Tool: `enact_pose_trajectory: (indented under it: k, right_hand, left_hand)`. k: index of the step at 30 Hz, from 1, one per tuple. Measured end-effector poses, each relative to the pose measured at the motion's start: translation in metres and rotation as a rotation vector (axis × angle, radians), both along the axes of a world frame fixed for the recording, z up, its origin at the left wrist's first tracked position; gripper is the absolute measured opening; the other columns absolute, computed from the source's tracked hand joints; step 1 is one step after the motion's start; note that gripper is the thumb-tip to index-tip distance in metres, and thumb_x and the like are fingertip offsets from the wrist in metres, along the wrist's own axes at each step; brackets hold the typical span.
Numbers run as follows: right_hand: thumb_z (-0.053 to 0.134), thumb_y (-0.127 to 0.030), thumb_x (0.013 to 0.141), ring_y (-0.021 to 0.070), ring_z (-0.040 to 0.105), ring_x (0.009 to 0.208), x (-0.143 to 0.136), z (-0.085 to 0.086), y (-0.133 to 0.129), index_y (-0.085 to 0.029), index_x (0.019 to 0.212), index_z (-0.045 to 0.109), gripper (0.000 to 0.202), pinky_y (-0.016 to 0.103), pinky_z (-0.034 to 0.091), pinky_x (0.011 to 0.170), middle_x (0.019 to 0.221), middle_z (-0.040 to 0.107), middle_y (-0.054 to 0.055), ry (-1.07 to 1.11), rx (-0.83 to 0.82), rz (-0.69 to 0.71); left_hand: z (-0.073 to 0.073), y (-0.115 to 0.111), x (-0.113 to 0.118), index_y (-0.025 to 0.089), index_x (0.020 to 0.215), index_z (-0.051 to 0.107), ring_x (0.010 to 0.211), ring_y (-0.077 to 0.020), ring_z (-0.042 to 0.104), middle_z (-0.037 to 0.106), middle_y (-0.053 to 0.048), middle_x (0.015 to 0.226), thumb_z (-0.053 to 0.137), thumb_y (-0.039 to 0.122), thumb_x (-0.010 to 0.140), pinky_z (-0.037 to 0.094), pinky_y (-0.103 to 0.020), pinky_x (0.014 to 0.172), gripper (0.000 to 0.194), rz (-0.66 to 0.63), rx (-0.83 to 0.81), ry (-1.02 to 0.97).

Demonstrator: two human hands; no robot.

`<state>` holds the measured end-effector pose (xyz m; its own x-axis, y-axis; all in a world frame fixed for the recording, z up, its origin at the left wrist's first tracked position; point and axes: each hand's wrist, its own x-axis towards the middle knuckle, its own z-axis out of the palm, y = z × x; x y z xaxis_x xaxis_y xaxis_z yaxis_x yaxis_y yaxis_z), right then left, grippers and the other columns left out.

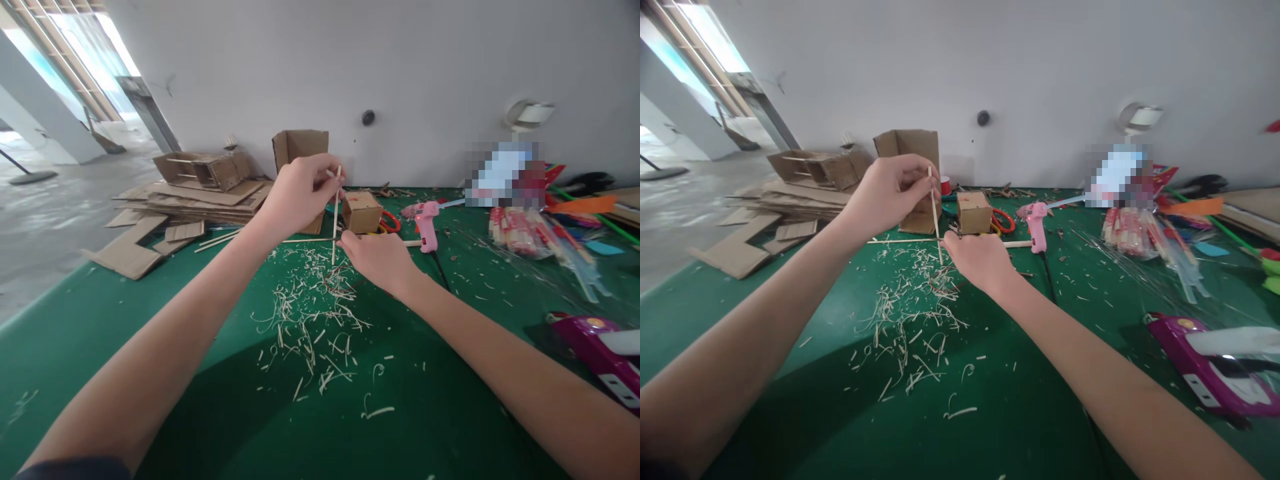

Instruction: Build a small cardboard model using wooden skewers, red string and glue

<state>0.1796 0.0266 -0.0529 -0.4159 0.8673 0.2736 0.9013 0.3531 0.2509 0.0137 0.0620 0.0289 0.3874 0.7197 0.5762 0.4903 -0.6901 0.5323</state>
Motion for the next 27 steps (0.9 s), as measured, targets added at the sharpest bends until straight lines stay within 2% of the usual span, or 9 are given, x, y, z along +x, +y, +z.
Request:
enact_pose_trajectory:
  k: [2, 7, 9, 13, 15, 20, 25, 27]
  right_hand:
    - [0.017, -0.037, 0.101, 0.0197, 0.059, 0.056, 0.0, -0.003, 0.001, -0.016, 0.101, 0.059, 0.047, 0.029, 0.022, 0.052, 0.066, 0.066, 0.011, 0.004, -0.021, -0.024]
    - [0.025, -0.03, 0.1, 0.0197, 0.06, 0.058, 0.003, -0.014, 0.001, -0.015, 0.099, 0.061, 0.038, 0.029, 0.023, 0.052, 0.064, 0.066, 0.01, -0.074, -0.183, 0.036]
    - [0.024, -0.033, 0.101, 0.02, 0.061, 0.058, 0.004, -0.011, 0.001, -0.016, 0.1, 0.06, 0.04, 0.029, 0.022, 0.051, 0.066, 0.067, 0.01, -0.07, -0.153, 0.026]
    - [0.014, -0.037, 0.101, 0.0202, 0.061, 0.059, 0.005, -0.003, 0.005, -0.018, 0.105, 0.059, 0.049, 0.029, 0.02, 0.052, 0.07, 0.068, 0.01, -0.003, 0.023, -0.034]
    - [0.016, -0.037, 0.101, 0.02, 0.061, 0.059, 0.006, -0.005, 0.008, -0.017, 0.104, 0.06, 0.048, 0.029, 0.02, 0.052, 0.069, 0.068, 0.01, -0.012, 0.011, -0.039]
    - [0.028, -0.035, 0.1, 0.0216, 0.063, 0.061, 0.012, -0.016, 0.012, -0.017, 0.095, 0.062, 0.038, 0.029, 0.022, 0.052, 0.067, 0.068, 0.011, -0.087, -0.155, 0.009]
    - [0.019, -0.038, 0.101, 0.0214, 0.062, 0.06, 0.012, -0.008, 0.011, -0.017, 0.103, 0.06, 0.046, 0.029, 0.022, 0.052, 0.07, 0.069, 0.011, -0.01, -0.006, -0.024]
    - [0.02, -0.037, 0.101, 0.0203, 0.061, 0.06, 0.011, -0.007, 0.012, -0.017, 0.103, 0.06, 0.045, 0.029, 0.021, 0.053, 0.07, 0.069, 0.011, -0.004, -0.005, -0.037]
  left_hand:
    - [0.0, 0.0, 0.0, 0.018, 0.088, 0.062, 0.074, -0.0153, 0.067, 0.07, -0.002, 0.076, 0.05, 0.019, 0.088, 0.051, -0.028, 0.073, 0.012, 0.005, 0.0, 0.001]
    - [0.001, 0.0, -0.002, 0.018, 0.084, 0.061, 0.07, -0.0143, 0.066, 0.07, -0.001, 0.073, 0.05, 0.02, 0.087, 0.051, -0.028, 0.074, 0.012, 0.018, 0.022, 0.004]
    - [0.0, 0.0, -0.002, 0.018, 0.084, 0.061, 0.069, -0.0144, 0.066, 0.07, -0.001, 0.073, 0.05, 0.02, 0.087, 0.051, -0.028, 0.073, 0.012, 0.016, 0.027, 0.0]
    - [-0.001, 0.004, -0.004, 0.018, 0.084, 0.061, 0.073, -0.0149, 0.067, 0.071, -0.002, 0.076, 0.049, 0.019, 0.088, 0.052, -0.027, 0.073, 0.012, -0.024, 0.006, -0.014]
    - [-0.002, 0.006, -0.004, 0.019, 0.085, 0.06, 0.075, -0.0148, 0.067, 0.071, -0.003, 0.077, 0.048, 0.02, 0.088, 0.053, -0.027, 0.074, 0.013, -0.029, -0.009, -0.016]
    - [-0.002, 0.007, -0.003, 0.019, 0.084, 0.061, 0.075, -0.0148, 0.067, 0.071, -0.003, 0.077, 0.048, 0.02, 0.089, 0.053, -0.028, 0.077, 0.013, -0.034, -0.019, -0.016]
    - [-0.005, 0.009, -0.001, 0.019, 0.086, 0.061, 0.076, -0.0156, 0.068, 0.07, -0.003, 0.077, 0.049, 0.021, 0.088, 0.054, -0.029, 0.078, 0.012, -0.019, -0.018, -0.044]
    - [-0.006, 0.01, -0.001, 0.019, 0.087, 0.061, 0.077, -0.0154, 0.068, 0.07, -0.003, 0.078, 0.048, 0.021, 0.089, 0.054, -0.029, 0.078, 0.013, -0.022, -0.023, -0.055]
